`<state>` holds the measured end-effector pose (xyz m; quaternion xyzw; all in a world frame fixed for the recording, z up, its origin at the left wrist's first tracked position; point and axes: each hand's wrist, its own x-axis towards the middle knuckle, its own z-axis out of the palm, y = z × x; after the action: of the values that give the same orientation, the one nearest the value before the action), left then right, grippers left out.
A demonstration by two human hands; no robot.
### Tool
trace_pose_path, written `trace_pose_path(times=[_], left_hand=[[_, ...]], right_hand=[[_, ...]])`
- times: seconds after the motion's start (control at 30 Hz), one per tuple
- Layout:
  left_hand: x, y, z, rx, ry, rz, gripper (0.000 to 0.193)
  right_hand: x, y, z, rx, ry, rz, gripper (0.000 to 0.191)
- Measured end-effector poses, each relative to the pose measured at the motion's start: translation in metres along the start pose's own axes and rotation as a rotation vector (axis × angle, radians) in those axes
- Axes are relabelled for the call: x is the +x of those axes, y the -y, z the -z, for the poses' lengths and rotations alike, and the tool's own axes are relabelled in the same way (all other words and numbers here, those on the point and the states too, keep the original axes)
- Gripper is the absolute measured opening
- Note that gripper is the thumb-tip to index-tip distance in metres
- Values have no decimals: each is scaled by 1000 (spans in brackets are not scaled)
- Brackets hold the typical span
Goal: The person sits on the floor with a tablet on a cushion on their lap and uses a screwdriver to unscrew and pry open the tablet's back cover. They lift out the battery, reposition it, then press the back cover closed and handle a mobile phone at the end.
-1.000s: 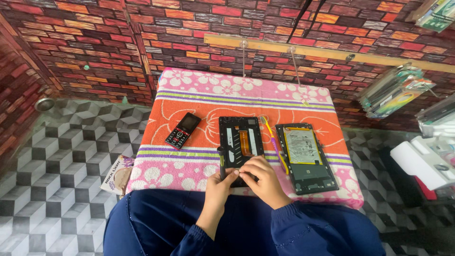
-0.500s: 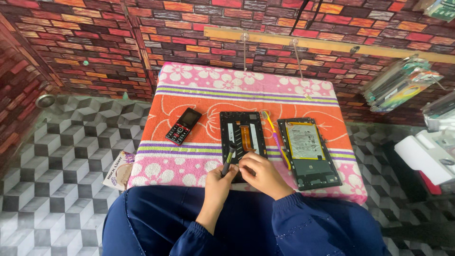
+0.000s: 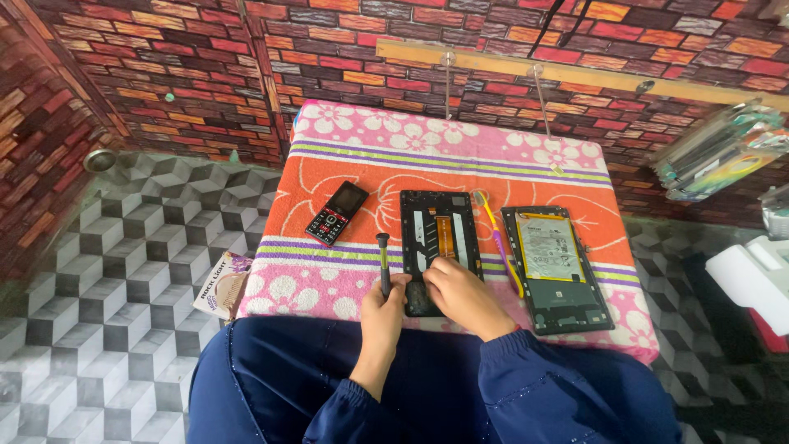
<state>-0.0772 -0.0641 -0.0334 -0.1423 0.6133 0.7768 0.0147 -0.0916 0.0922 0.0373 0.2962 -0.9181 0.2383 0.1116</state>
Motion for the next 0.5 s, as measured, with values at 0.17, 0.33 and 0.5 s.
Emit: trace_pose_path(times=[0.17,0.33,0.5], left_hand=[[3,5,3,-111,25,-1,20],[5,4,6,-131,33,37,17],[6,1,8,-107,32,83,19]], right_hand=[[9,13,-13,-186,11,-135,8],[17,24,-28,-335,55,-264,14],[18,23,-32,-334,56,-301,16]])
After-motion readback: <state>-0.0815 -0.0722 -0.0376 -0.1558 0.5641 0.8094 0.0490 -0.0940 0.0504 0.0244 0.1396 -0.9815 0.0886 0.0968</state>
